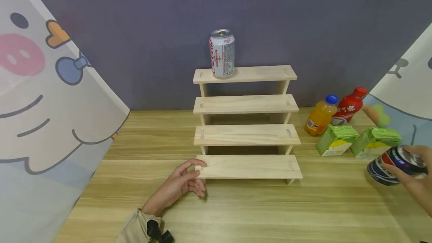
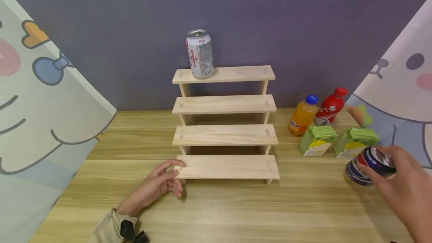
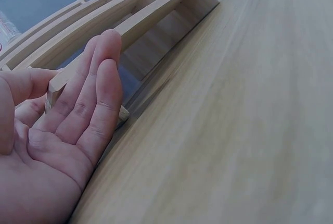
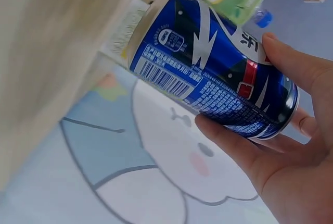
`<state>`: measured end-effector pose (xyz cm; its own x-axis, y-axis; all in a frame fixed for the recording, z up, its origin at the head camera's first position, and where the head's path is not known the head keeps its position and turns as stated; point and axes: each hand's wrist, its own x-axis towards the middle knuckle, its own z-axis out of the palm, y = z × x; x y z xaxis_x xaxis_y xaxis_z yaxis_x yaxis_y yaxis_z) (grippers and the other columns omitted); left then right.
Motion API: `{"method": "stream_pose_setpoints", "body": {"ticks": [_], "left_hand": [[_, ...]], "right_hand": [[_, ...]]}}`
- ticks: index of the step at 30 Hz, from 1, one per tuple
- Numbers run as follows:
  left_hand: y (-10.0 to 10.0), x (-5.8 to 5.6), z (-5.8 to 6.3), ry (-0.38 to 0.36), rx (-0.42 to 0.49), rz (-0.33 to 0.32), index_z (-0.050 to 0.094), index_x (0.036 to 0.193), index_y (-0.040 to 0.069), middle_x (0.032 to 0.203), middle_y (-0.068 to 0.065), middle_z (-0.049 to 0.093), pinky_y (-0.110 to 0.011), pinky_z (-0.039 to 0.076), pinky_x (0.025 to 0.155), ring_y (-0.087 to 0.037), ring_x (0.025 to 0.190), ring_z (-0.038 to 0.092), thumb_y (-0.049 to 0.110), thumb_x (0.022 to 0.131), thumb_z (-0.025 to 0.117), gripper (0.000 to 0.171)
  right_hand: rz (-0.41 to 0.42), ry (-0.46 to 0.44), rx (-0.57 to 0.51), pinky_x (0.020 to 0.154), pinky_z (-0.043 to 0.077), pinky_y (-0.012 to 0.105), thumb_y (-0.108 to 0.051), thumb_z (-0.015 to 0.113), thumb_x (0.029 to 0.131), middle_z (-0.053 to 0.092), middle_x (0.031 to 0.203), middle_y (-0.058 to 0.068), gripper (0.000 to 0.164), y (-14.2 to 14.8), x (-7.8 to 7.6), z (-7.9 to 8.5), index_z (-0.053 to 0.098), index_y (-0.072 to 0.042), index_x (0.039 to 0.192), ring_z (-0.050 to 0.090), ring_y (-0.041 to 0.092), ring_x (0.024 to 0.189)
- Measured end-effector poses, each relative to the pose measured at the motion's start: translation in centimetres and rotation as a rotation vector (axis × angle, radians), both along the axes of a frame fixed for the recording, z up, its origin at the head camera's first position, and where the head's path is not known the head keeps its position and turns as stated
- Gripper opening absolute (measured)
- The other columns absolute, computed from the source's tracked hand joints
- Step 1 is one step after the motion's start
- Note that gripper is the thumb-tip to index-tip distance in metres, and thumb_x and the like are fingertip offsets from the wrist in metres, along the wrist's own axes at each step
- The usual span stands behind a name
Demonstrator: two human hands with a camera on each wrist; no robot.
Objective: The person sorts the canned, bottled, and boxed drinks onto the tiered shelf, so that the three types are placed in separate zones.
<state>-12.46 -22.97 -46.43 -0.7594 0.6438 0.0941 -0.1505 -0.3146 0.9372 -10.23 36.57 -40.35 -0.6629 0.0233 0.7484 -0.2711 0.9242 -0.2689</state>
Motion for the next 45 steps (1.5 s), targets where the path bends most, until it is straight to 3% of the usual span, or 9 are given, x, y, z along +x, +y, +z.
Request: {"method": "stream_pose_setpoints", "body": {"ticks": [2, 5, 13, 17, 24, 27, 34, 40, 45], "left_hand": [[0.0, -0.1, -0.1, -0.003, 0.0, 0.001, 0.041, 0.141, 0.002, 0.091, -0.016, 0.074, -0.036, 0.061, 0.074, -0.027, 0.08, 0.074, 0.006, 0.109, 0.033, 0.033], [0.1, -0.1, -0.1, -0.001, -0.001, 0.003, 0.041, 0.141, 0.002, 0.091, -0.015, 0.074, -0.035, 0.061, 0.074, -0.026, 0.08, 0.074, 0.006, 0.109, 0.033, 0.033], [0.0, 0.0, -0.2, -0.02, -0.033, 0.008, 0.04, 0.141, 0.002, 0.092, -0.015, 0.074, -0.036, 0.061, 0.075, -0.027, 0.081, 0.073, 0.01, 0.109, 0.035, 0.033], [-0.1, 0.0, -0.1, -0.026, -0.046, 0.014, 0.04, 0.141, 0.002, 0.092, -0.015, 0.073, -0.036, 0.061, 0.075, -0.026, 0.081, 0.073, 0.011, 0.109, 0.036, 0.033], [-0.1, -0.1, 0.0, -0.014, -0.036, -0.004, 0.038, 0.142, 0.001, 0.093, -0.015, 0.073, -0.037, 0.06, 0.076, -0.026, 0.082, 0.073, 0.01, 0.11, 0.034, 0.034], [0.0, -0.1, 0.0, -0.015, -0.039, -0.008, 0.037, 0.143, 0.001, 0.094, -0.014, 0.073, -0.037, 0.06, 0.076, -0.026, 0.083, 0.073, 0.01, 0.11, 0.033, 0.034], [0.0, 0.1, 0.1, -0.008, -0.028, -0.006, 0.037, 0.143, 0.001, 0.093, -0.015, 0.074, -0.036, 0.061, 0.076, -0.027, 0.082, 0.073, 0.008, 0.109, 0.033, 0.034], [0.0, 0.1, 0.1, 0.006, -0.004, -0.009, 0.038, 0.143, 0.001, 0.093, -0.015, 0.074, -0.036, 0.061, 0.075, -0.026, 0.082, 0.074, 0.005, 0.109, 0.03, 0.035], [0.0, 0.3, 0.2, 0.007, -0.012, -0.008, 0.037, 0.143, 0.001, 0.093, -0.015, 0.074, -0.036, 0.061, 0.076, -0.026, 0.082, 0.073, 0.006, 0.109, 0.032, 0.035]], "right_hand": [[0.001, 0.013, 0.013, 0.115, 0.034, 0.035, -0.089, 0.035, 0.078, 0.054, 0.104, 0.037, 0.114, -0.4, 0.0, 0.6, 0.054, 0.017, 0.116, 0.048, 0.04, 0.085], [0.007, 0.021, 0.03, 0.106, 0.035, 0.063, -0.09, 0.037, 0.076, 0.055, 0.105, 0.04, 0.115, -0.9, 0.0, 1.6, 0.055, 0.016, 0.117, 0.048, 0.055, 0.089], [0.034, 0.045, 0.021, 0.115, 0.031, 0.054, -0.09, 0.04, 0.075, 0.056, 0.111, 0.036, 0.115, -1.8, -0.3, 3.3, 0.053, 0.015, 0.117, 0.051, 0.053, 0.103], [0.058, 0.064, -0.018, 0.117, 0.029, 0.05, -0.089, 0.044, 0.075, 0.06, 0.129, 0.013, 0.112, -1.9, -0.5, 4.0, 0.053, 0.014, 0.118, 0.05, 0.05, 0.122], [0.031, 0.044, 0.005, 0.117, 0.027, 0.057, -0.093, 0.04, 0.072, 0.053, 0.123, 0.041, 0.116, -2.9, -0.7, 6.0, 0.053, 0.013, 0.117, 0.044, 0.058, 0.123], [0.02, 0.037, 0.043, 0.117, 0.028, 0.055, -0.092, 0.038, 0.073, 0.054, 0.125, 0.039, 0.116, -3.3, -0.8, 6.9, 0.053, 0.013, 0.119, 0.046, 0.057, 0.122], [0.12, -0.047, -0.013, 0.088, 0.019, -0.002, -0.075, 0.051, 0.081, 0.05, 0.134, 0.036, 0.101, -4.8, -1.4, 8.6, 0.047, 0.015, 0.127, 0.05, 0.064, 0.105], [0.147, -0.081, 0.04, 0.084, 0.021, -0.002, -0.038, 0.075, 0.089, 0.052, 0.136, 0.034, 0.073, -5.8, -2.3, 10.5, 0.046, 0.011, 0.135, 0.056, 0.058, 0.094], [0.143, -0.08, 0.108, 0.076, 0.023, -0.002, -0.051, 0.077, 0.083, 0.057, 0.127, 0.035, 0.084, -6.4, -3.1, 11.6, 0.048, 0.011, 0.132, 0.059, 0.051, 0.087]]}}
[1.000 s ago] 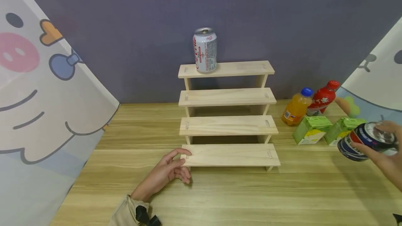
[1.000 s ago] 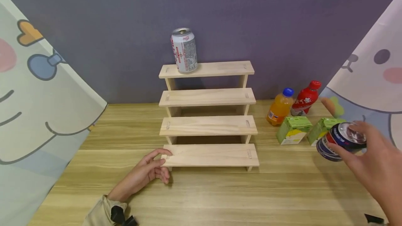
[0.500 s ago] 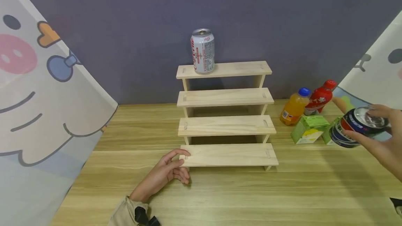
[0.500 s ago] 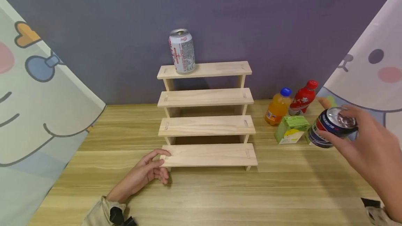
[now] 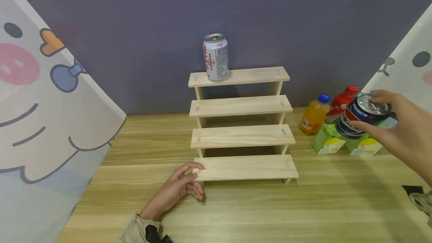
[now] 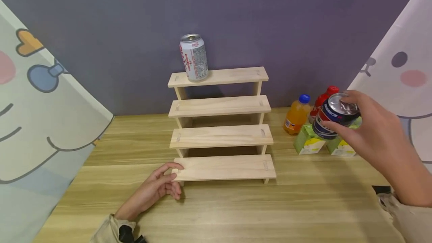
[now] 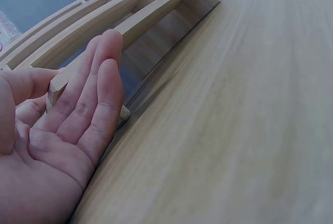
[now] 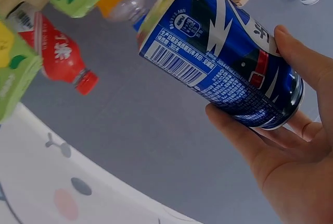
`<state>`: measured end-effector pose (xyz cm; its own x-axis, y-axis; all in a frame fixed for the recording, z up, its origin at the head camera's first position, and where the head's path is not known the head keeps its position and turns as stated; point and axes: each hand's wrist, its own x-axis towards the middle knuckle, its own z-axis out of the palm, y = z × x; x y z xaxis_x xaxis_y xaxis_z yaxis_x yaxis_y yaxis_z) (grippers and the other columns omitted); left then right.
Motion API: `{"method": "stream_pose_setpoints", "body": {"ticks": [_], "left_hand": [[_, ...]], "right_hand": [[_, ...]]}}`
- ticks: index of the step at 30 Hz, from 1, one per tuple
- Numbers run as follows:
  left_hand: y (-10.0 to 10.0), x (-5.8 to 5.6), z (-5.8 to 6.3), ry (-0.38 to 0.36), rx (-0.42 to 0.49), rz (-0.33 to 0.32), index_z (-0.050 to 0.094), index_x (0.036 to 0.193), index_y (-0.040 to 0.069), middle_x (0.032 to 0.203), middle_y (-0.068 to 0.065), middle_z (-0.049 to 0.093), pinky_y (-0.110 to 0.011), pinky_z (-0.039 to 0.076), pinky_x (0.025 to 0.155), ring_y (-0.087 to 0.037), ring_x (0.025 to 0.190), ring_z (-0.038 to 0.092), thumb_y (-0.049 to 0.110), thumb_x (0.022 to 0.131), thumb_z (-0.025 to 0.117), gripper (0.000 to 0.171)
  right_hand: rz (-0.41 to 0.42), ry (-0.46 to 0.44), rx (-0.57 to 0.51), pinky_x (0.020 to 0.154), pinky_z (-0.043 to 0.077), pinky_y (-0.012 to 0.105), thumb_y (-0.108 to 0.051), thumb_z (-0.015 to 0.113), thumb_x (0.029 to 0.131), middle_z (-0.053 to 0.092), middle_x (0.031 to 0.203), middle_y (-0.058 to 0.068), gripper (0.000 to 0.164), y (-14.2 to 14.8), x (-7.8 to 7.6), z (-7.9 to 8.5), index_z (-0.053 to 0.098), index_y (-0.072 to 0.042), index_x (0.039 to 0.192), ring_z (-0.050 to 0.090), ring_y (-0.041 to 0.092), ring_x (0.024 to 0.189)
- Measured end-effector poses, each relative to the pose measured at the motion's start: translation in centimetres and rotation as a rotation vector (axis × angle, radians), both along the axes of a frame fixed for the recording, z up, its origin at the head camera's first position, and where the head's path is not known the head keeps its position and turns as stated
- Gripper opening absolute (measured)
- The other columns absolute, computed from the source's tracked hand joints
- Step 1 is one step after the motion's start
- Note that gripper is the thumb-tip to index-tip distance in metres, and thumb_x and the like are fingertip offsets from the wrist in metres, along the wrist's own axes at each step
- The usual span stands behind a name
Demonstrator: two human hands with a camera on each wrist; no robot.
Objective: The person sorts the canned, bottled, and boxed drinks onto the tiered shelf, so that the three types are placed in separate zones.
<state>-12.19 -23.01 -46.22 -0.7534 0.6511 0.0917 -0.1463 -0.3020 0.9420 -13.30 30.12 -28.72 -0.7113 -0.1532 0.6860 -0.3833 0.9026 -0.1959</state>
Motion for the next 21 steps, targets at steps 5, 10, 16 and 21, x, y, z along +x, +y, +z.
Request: {"method": "stream_pose_setpoints", "body": {"ticks": [5, 10, 16, 21], "left_hand": [[0.1, 0.0, -0.1, -0.001, -0.002, 0.006, 0.038, 0.143, 0.0, 0.093, -0.015, 0.073, -0.036, 0.061, 0.075, -0.026, 0.082, 0.073, 0.007, 0.109, 0.032, 0.034], [0.1, 0.0, -0.1, -0.002, -0.003, 0.006, 0.038, 0.143, 0.0, 0.093, -0.016, 0.073, -0.036, 0.061, 0.075, -0.026, 0.081, 0.073, 0.007, 0.109, 0.033, 0.034], [0.1, -0.1, -0.1, -0.016, -0.049, 0.01, 0.038, 0.142, 0.001, 0.092, -0.015, 0.073, -0.037, 0.061, 0.076, -0.027, 0.082, 0.073, 0.012, 0.11, 0.035, 0.034], [0.0, -0.1, -0.2, 0.0, -0.016, 0.009, 0.038, 0.142, 0.0, 0.092, -0.016, 0.073, -0.037, 0.061, 0.075, -0.027, 0.081, 0.073, 0.009, 0.11, 0.034, 0.034]], "right_hand": [[-0.015, -0.026, 0.03, 0.065, 0.029, 0.003, -0.036, 0.087, 0.077, 0.059, 0.126, 0.031, 0.078, -0.6, -1.0, 1.0, 0.05, 0.007, 0.13, 0.06, 0.047, 0.088], [-0.024, -0.058, 0.033, 0.072, 0.032, 0.013, -0.016, 0.09, 0.072, 0.059, 0.128, 0.03, 0.072, -1.2, -1.7, 1.5, 0.052, 0.008, 0.128, 0.058, 0.048, 0.095], [0.041, 0.001, 0.073, 0.066, 0.032, 0.009, -0.012, 0.092, 0.067, 0.063, 0.119, 0.03, 0.072, -1.7, -2.5, 2.4, 0.055, 0.009, 0.125, 0.061, 0.043, 0.08], [0.074, -0.01, 0.066, 0.06, 0.032, 0.002, -0.01, 0.093, 0.065, 0.064, 0.114, 0.029, 0.074, -2.2, -3.3, 3.4, 0.055, 0.008, 0.126, 0.063, 0.04, 0.076]]}}
